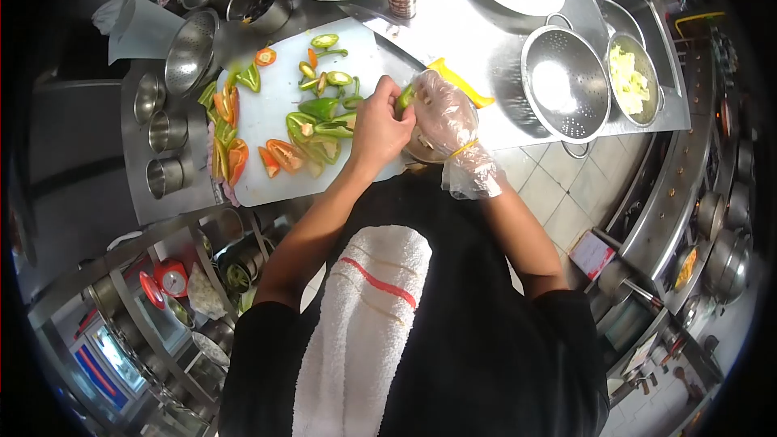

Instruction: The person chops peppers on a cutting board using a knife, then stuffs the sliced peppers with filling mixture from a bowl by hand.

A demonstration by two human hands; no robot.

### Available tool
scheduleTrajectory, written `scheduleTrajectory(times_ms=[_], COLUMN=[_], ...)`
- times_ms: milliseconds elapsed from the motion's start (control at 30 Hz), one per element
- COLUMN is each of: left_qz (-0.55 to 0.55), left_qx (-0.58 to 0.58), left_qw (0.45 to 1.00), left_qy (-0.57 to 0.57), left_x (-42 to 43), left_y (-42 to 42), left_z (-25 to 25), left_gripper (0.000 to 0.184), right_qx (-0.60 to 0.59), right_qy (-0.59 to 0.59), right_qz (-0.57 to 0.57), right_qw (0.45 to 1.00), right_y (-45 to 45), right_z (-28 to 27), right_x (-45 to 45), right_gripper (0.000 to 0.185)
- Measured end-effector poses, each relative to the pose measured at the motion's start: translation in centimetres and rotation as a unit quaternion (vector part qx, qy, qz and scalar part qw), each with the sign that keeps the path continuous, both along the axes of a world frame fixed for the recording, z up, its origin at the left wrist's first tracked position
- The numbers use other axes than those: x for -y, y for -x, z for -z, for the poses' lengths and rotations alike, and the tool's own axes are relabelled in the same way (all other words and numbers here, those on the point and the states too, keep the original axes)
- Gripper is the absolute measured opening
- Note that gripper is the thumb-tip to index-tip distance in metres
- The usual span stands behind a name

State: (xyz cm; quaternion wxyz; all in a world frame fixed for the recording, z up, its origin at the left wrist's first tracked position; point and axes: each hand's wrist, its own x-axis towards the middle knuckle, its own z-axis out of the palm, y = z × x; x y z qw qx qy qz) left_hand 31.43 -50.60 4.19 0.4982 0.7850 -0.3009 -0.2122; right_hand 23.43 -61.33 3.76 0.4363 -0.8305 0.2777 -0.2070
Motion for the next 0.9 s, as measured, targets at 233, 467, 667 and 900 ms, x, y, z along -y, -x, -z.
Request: scheduleTrajectory(times_ms=[233, 467, 667, 900], left_qz=[-0.004, -0.036, -0.052, 0.021], left_qx=[-0.006, -0.056, -0.031, 0.142], left_qw=[1.0, 0.996, 0.997, 0.989], left_qy=[-0.003, 0.066, 0.047, -0.044], left_x=[0.4, -0.5, -1.4, -1.1], left_y=[0.2, -0.3, -0.5, 1.5], left_z=[1.1, 2.3, 1.3, 1.0], left_gripper=[0.025, 0.026, 0.023, 0.028], right_qx=[-0.028, 0.015, 0.093, -0.058], right_qy=[-0.008, -0.29, 0.045, 0.186], right_qz=[-0.095, 0.016, -0.154, -0.272], right_qw=[0.995, 0.957, 0.983, 0.942], right_y=[0.5, 1.6, 3.3, 2.8], right_z=[0.6, 3.1, -0.1, 1.6], right_x=[1.0, 2.7, 1.8, 1.2], right_gripper=[0.009, 0.011, 0.019, 0.019])
